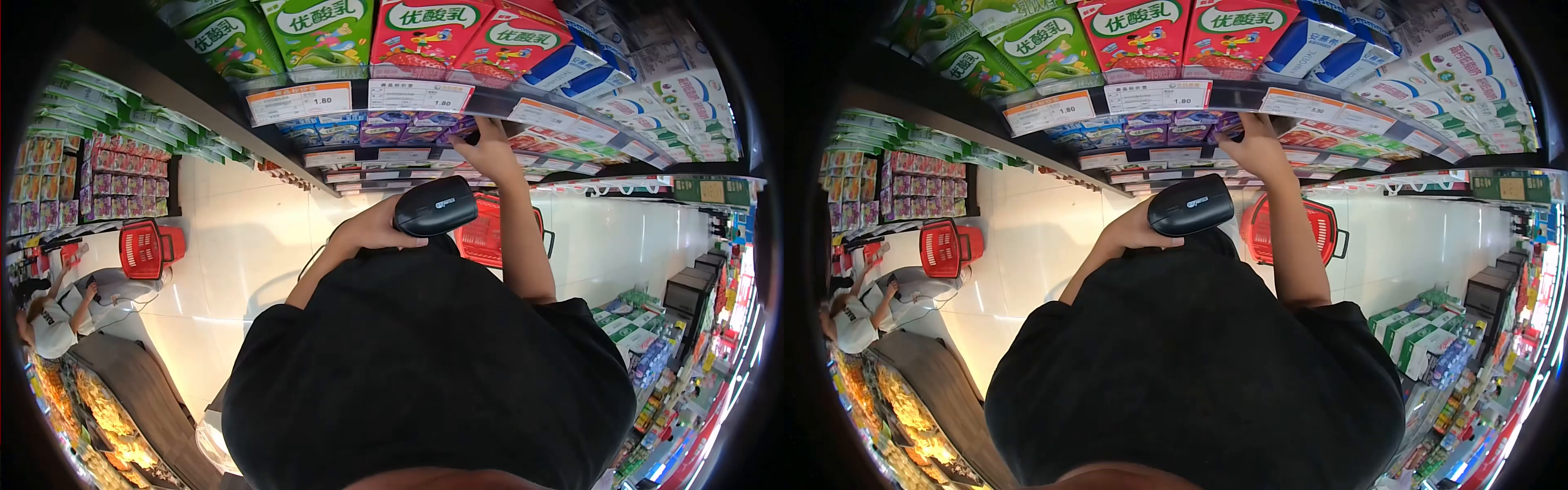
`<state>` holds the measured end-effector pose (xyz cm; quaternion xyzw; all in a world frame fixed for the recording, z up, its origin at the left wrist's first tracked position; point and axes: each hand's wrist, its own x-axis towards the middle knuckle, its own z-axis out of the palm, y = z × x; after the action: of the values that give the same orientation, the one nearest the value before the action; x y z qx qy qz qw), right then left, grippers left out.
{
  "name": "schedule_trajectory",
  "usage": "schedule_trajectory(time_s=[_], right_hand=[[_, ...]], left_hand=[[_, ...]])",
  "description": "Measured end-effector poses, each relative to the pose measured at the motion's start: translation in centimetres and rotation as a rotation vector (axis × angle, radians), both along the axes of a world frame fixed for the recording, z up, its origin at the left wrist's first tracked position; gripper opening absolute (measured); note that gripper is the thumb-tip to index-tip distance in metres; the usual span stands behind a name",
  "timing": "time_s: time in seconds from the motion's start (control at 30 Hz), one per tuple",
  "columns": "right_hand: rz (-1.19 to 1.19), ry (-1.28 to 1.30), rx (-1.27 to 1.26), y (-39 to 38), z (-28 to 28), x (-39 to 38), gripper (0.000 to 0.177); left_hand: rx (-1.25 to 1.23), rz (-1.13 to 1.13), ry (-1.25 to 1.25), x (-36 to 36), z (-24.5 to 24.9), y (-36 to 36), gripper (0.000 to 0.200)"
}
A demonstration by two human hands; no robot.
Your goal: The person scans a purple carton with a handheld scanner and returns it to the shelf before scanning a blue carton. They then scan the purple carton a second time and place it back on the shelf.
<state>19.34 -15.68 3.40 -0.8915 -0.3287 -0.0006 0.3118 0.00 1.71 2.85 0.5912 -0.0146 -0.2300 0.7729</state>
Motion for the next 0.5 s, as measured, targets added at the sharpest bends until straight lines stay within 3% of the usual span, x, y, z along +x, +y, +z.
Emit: schedule_trajectory(time_s=[0.13, 0.4, 0.5], right_hand=[[-0.030, 0.035, 0.034, 0.7, 0.0, -0.5, 0.069], [-0.195, -0.351, 0.216, 1.7, -2.1, -1.7, 0.071], [-0.332, -0.279, 0.218, 1.8, -3.3, -1.6, 0.074]], left_hand=[[-0.035, 0.047, -0.041, -0.4, -0.5, 0.2, 0.078], [-0.020, 0.083, -0.096, -0.9, -0.8, 0.5, 0.076], [-0.048, 0.092, -0.053, -1.1, -0.7, 0.7, 0.076]])
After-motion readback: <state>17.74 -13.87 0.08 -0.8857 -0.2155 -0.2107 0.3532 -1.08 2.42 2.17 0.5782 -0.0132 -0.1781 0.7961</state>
